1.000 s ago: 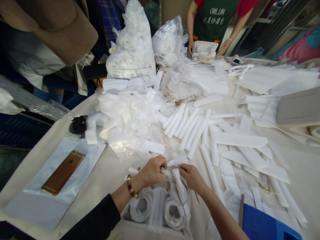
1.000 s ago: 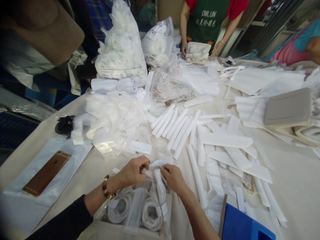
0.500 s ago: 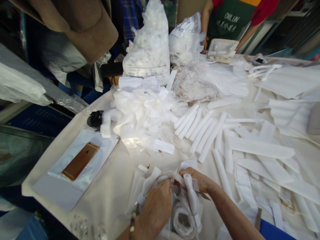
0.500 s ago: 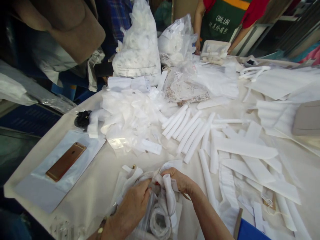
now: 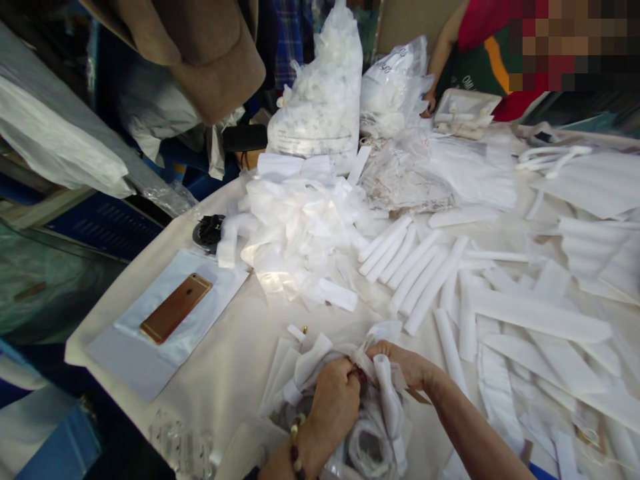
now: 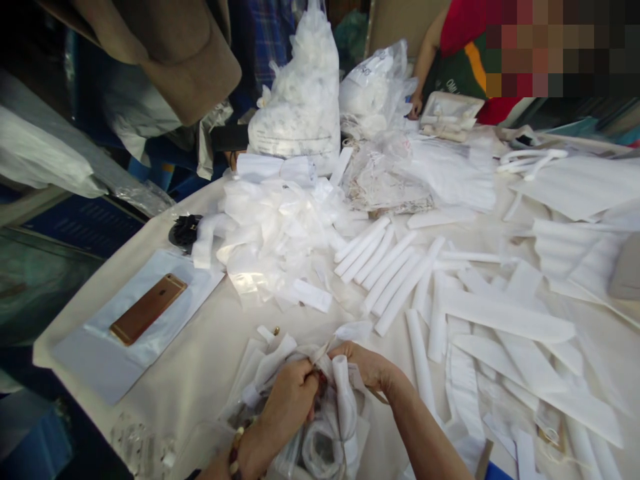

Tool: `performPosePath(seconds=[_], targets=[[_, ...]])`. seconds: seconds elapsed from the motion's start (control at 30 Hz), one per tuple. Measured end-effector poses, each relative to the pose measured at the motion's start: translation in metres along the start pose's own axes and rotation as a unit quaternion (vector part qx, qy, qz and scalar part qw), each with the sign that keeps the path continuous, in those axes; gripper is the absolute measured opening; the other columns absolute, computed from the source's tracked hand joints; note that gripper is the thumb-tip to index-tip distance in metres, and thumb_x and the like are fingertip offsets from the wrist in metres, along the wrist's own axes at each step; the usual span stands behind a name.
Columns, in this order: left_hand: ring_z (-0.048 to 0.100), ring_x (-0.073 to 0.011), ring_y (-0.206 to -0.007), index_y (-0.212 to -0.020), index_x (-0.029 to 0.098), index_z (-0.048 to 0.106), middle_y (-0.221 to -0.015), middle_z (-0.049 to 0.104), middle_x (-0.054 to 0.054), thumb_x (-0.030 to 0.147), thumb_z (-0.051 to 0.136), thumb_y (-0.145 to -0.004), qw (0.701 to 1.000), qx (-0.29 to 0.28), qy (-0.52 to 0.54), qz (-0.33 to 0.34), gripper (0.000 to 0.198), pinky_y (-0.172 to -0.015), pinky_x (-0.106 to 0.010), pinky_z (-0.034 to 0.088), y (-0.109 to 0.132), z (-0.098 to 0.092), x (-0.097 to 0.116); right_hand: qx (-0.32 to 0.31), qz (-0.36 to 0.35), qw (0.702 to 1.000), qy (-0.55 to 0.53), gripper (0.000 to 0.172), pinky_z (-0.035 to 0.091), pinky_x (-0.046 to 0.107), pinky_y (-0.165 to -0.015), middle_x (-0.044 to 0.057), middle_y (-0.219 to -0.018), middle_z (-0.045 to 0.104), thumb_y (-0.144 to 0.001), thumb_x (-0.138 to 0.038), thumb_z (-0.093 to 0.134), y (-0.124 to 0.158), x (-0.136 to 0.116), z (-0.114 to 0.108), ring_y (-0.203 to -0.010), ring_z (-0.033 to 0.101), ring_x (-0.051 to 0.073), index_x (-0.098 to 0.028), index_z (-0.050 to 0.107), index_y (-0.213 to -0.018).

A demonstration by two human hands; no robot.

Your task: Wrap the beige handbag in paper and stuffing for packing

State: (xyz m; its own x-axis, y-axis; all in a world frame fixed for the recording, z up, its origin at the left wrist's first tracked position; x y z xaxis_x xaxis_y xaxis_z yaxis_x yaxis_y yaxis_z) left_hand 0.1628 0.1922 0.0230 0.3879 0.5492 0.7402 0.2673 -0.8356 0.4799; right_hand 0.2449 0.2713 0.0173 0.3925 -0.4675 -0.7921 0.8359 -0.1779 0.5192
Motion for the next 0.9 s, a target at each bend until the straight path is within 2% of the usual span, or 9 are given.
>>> performPosePath(seconds=[0.23, 0.47, 0.63, 0.77, 0.9], targets=[[0.052, -0.0147, -0.053, -0.058, 0.017, 0.053, -0.056, 0.056, -0.002, 0.012, 0.039, -0.076, 0.998, 0.028, 0.031, -0.049, 0.023, -0.049, -0.025, 0.037, -0.004, 0.001, 0.001, -0.023, 0.011, 1.0, -0.014, 0.011, 0.037, 0.023, -0.049, -0.006, -0.044, 0.046, -0.051, -0.022, 0.052, 0.0, -0.003, 0.003, -0.045, 0.038, 0.008, -0.016, 0.06, -0.047], [0.058, -0.0255, -0.075, -0.079, 0.013, 0.058, -0.078, 0.062, -0.013, 0.012, 0.034, -0.084, 0.998, 0.043, -0.034, -0.04, 0.024, -0.072, -0.039, 0.042, 0.008, 0.001, -0.006, -0.011, 0.034, 0.999, -0.023, 0.011, 0.034, 0.022, -0.048, -0.004, -0.05, 0.05, -0.054, -0.026, 0.058, 0.0, 0.011, -0.005, -0.045, 0.038, 0.008, -0.016, 0.06, -0.053], [0.056, -0.0237, -0.097, -0.1, 0.009, 0.059, -0.101, 0.062, -0.016, 0.007, 0.031, -0.083, 0.999, 0.027, -0.04, -0.004, 0.033, -0.088, -0.037, 0.04, 0.013, -0.003, -0.002, -0.022, 0.035, 0.999, -0.02, 0.019, 0.038, 0.024, -0.054, -0.002, -0.052, 0.054, -0.058, -0.026, 0.059, 0.0, 0.013, -0.007, -0.05, 0.045, 0.009, -0.016, 0.052, -0.043], [0.059, -0.024, -0.082, -0.085, 0.013, 0.065, -0.088, 0.065, -0.012, 0.012, 0.04, -0.081, 0.999, -0.001, -0.032, 0.002, 0.026, -0.076, -0.036, 0.043, 0.007, 0.0, 0.001, -0.027, 0.03, 0.999, -0.012, 0.014, 0.032, 0.021, -0.049, -0.005, -0.05, 0.047, -0.057, -0.026, 0.06, -0.003, 0.014, -0.008, -0.048, 0.036, 0.007, -0.016, 0.055, -0.049], [0.058, -0.0221, -0.069, -0.073, 0.014, 0.068, -0.074, 0.067, -0.01, 0.015, 0.044, -0.078, 1.0, -0.006, -0.009, -0.016, 0.024, -0.065, -0.033, 0.041, -0.001, 0.005, -0.003, -0.039, 0.034, 0.999, -0.006, 0.023, 0.026, 0.02, -0.045, -0.006, -0.047, 0.04, -0.052, -0.033, 0.065, -0.006, 0.018, -0.01, -0.045, 0.031, 0.006, -0.015, 0.051, -0.047]])
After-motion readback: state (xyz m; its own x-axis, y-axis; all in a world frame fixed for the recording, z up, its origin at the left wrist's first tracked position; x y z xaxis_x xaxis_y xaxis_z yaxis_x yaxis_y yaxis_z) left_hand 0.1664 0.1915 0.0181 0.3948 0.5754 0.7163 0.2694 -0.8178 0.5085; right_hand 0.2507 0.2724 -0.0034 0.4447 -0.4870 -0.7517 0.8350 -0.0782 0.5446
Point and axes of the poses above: each hand's wrist, its own y-axis away from the middle knuckle, its own z-axis out of the palm, x = y × z, the point moved 5 cm from there along -y, towards the middle knuckle
